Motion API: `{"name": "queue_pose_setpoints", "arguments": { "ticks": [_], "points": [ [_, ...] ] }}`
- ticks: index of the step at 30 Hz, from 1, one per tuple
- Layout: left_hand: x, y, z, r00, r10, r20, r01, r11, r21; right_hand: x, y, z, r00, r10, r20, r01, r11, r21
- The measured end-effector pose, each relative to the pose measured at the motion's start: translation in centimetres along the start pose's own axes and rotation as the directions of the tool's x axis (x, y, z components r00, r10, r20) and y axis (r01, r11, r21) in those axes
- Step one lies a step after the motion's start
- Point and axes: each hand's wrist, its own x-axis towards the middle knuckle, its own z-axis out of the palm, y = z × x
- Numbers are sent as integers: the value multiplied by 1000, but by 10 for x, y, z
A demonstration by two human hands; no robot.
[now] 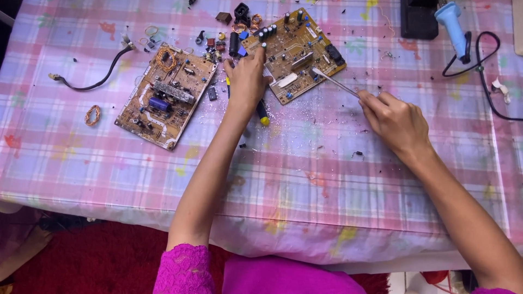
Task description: The person uses a soldering iron and a screwdriver to work on a green circuit board placed on a table. They heat solder joints and use the screwdriver to manipulate components on the board.
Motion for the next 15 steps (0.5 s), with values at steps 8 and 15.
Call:
{"name": "queue_pose_setpoints", "arguments": {
  "ticks": [8,15],
  "points": [
    [1,-1,2,998,31,-55,-31,1000,2,0,4,-1,995,73,72,-84,983,162],
    [-1,-1,-1,998,26,-51,-27,1000,-15,7,-4,-4,962,105,250,-136,985,108]
  ]
}}
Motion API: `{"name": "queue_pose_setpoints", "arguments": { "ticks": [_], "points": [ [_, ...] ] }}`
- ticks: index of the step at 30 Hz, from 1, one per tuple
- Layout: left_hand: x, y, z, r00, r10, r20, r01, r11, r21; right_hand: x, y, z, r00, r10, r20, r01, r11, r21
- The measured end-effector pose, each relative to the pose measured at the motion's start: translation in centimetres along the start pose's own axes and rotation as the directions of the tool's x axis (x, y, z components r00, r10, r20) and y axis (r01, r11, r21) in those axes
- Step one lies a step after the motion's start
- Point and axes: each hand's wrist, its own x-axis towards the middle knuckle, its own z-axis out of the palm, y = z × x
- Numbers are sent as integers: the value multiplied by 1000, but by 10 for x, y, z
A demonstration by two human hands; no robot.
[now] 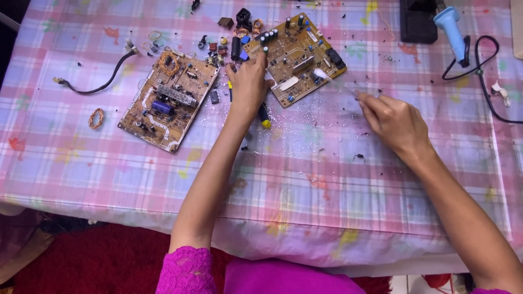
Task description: The person uses a soldering iron and a screwdriver to work on a green circuit board placed on a table. They heat solder joints and use the screwdriver to manipulate components on the board.
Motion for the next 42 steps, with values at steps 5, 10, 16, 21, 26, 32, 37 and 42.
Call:
{"name": "queue_pose_setpoints", "arguments": {
  "ticks": [5,10,16,21,26,32,37,42],
  "points": [
    [3,-3,3,1000,7,10,-7,1000,-7,2,-5,-7,985,93,149,-101,994,51],
    [4,-5,9,1000,-2,12,2,1000,20,-1,0,0,1000,28,8,-29,995,93],
    [3,-2,0,1000,6,-6,-6,1000,9,-1,6,-3,998,38,-41,-29,979,202],
    [-3,7,-14,992,110,60,-115,988,100,-7,14,-5,955,61,-289,69,905,421],
    [-14,19,-33,723,681,118,-691,715,111,-15,24,7,918,220,-330,-29,868,496],
    [-5,13,-34,278,959,-63,-853,276,443,-20,34,12,910,248,-332,-29,838,544],
    [4,11,-29,230,959,-166,-852,280,443,-23,36,7,901,248,-356,-12,835,549],
    [12,1,-13,245,959,-145,-838,285,465,-24,36,6,892,267,-366,-6,814,581]
  ]
}}
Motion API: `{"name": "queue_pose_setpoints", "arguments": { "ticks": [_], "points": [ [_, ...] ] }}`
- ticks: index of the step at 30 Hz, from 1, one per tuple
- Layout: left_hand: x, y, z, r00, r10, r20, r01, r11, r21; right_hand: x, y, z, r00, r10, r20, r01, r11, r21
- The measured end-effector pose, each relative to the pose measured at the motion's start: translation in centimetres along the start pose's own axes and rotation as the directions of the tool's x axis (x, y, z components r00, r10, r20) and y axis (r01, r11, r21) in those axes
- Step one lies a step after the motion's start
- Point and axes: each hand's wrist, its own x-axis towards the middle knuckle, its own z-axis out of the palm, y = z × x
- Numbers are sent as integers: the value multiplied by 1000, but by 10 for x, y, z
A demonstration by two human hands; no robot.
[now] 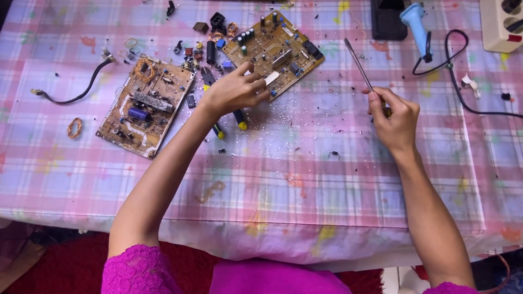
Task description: The person uses a soldering iron and a screwdriver to work on a green circuit board placed on a table. They heat solder joints and use the screwdriver to manipulate components on the board.
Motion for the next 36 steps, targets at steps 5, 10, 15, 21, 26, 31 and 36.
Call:
{"name": "queue_pose_setpoints", "arguments": {
  "ticks": [5,10,15,21,26,31,36],
  "points": [
    [5,-8,11,983,178,-47,-180,982,-51,0,1,-2,1000,-14,-14,15,999,41],
    [-4,-10,30,970,236,-49,-238,971,-34,0,4,-2,1000,2,-23,-1,998,61],
    [17,-22,11,972,194,-133,-193,981,20,2,0,-5,1000,5,-27,-4,999,46],
    [40,-51,-10,997,3,-76,7,992,123,3,-5,-7,1000,2,15,-2,1000,-9],
    [58,-68,-15,984,-66,-166,81,993,83,2,-5,-9,1000,9,7,-9,1000,-11],
    [65,-76,-19,983,-77,-165,83,996,25,3,-6,-10,1000,7,-1,-7,1000,-7],
    [62,-85,-14,949,-180,-257,186,983,-2,4,-6,-13,1000,10,18,-9,1000,-17]
  ]
}}
